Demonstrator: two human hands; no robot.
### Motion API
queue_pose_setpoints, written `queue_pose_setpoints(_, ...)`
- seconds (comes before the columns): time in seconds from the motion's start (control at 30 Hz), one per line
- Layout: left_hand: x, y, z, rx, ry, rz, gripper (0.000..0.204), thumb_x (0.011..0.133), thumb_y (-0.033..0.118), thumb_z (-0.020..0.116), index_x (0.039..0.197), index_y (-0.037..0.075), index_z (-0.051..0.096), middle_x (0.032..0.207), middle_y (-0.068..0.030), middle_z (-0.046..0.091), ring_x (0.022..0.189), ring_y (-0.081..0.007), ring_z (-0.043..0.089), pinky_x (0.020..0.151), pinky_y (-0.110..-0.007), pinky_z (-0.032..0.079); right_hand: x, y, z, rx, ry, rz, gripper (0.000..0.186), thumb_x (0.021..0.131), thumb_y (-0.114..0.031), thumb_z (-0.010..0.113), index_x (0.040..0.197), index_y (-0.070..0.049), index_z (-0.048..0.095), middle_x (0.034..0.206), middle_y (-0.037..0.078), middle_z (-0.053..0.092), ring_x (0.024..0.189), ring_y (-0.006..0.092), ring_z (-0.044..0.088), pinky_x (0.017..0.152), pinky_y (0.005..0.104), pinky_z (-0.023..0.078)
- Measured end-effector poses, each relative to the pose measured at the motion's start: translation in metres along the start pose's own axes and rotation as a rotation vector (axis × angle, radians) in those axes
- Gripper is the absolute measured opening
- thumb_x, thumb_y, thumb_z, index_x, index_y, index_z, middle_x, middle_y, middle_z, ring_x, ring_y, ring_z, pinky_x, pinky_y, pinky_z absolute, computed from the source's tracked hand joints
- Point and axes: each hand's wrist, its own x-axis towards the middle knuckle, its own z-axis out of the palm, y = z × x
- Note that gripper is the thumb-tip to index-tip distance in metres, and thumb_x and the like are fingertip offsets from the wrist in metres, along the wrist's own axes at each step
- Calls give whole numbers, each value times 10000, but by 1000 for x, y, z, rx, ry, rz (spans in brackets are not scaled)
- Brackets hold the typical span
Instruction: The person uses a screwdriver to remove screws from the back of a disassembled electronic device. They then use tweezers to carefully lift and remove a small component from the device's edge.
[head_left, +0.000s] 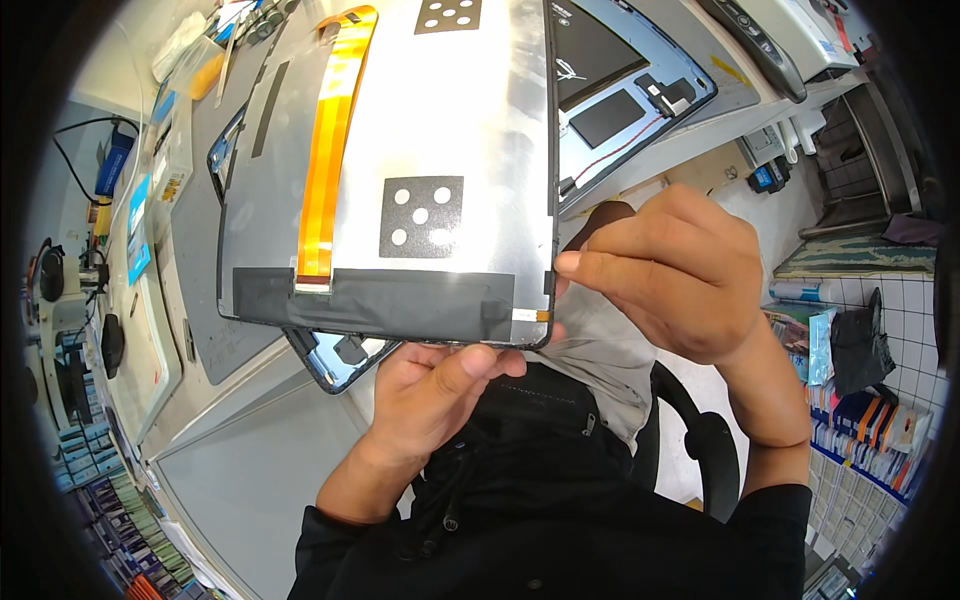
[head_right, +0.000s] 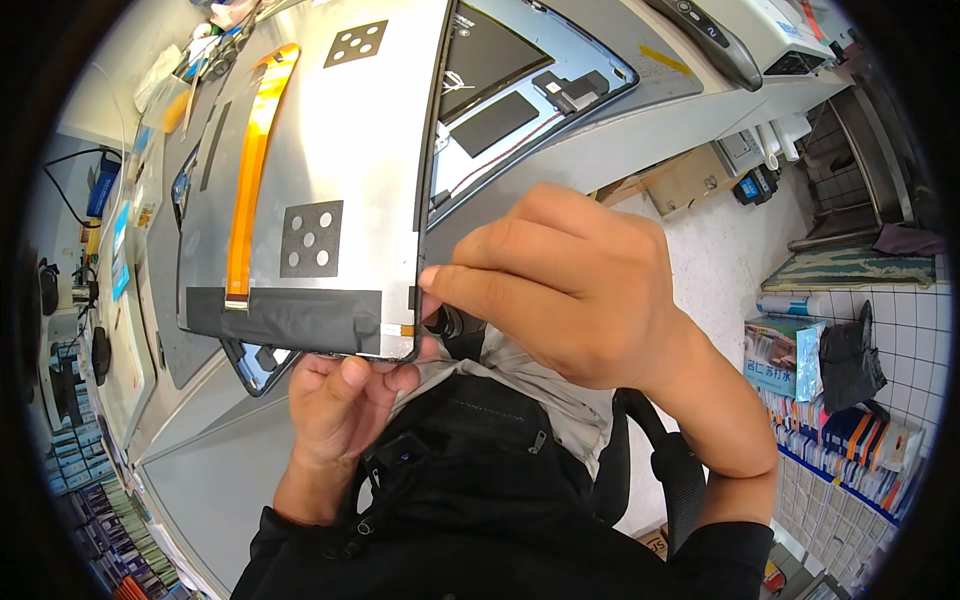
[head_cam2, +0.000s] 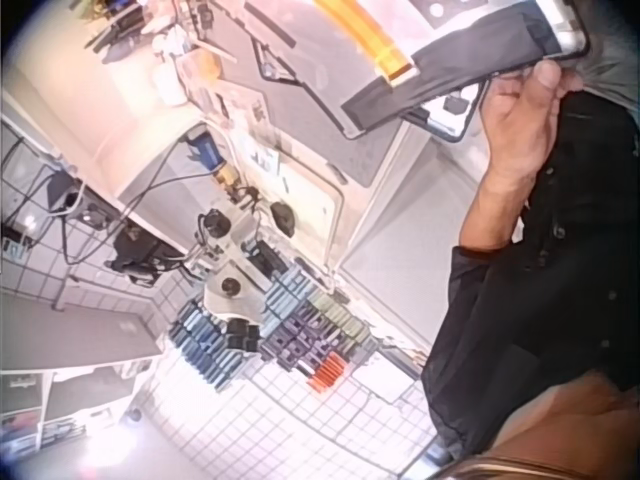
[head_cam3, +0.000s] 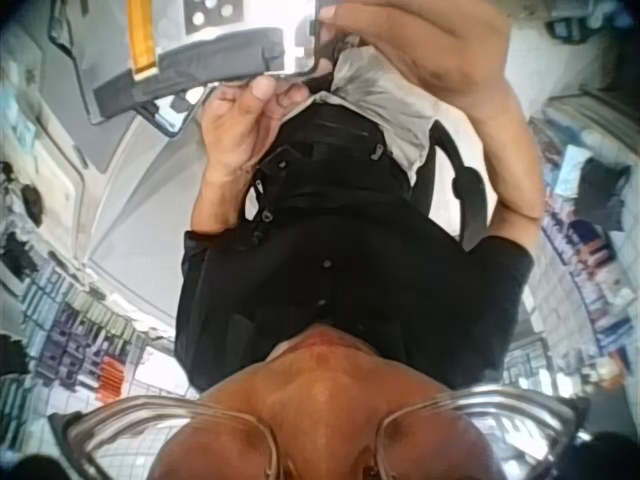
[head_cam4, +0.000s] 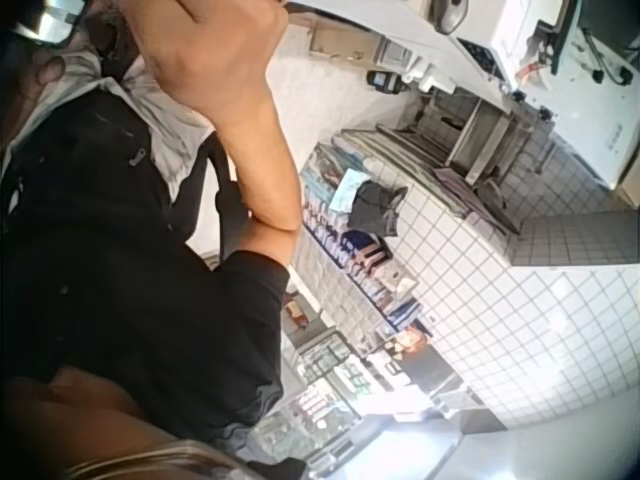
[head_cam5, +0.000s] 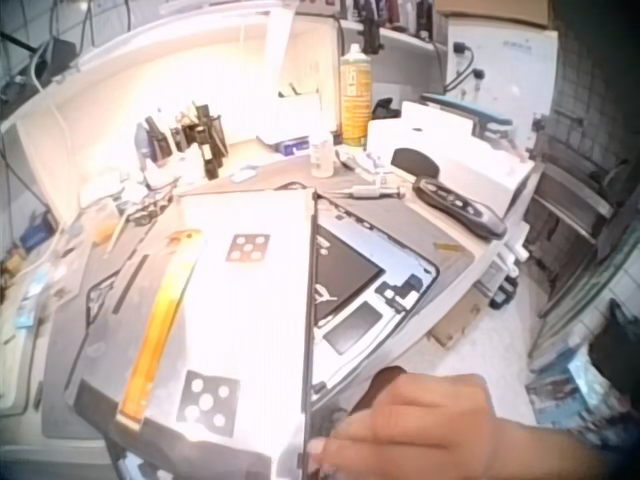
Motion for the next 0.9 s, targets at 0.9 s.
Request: queue_pose_setpoints(0.9,-1,-5,-17,-135,-174,22,317,992,104,547,1264,-57,575,1332,-235,562,1184,-316,592,819,-314,534,0,0,-4,98,-68,4,279,644,-74,788,919,-104,760,792,-17,676,615,140,526,492,246,388)
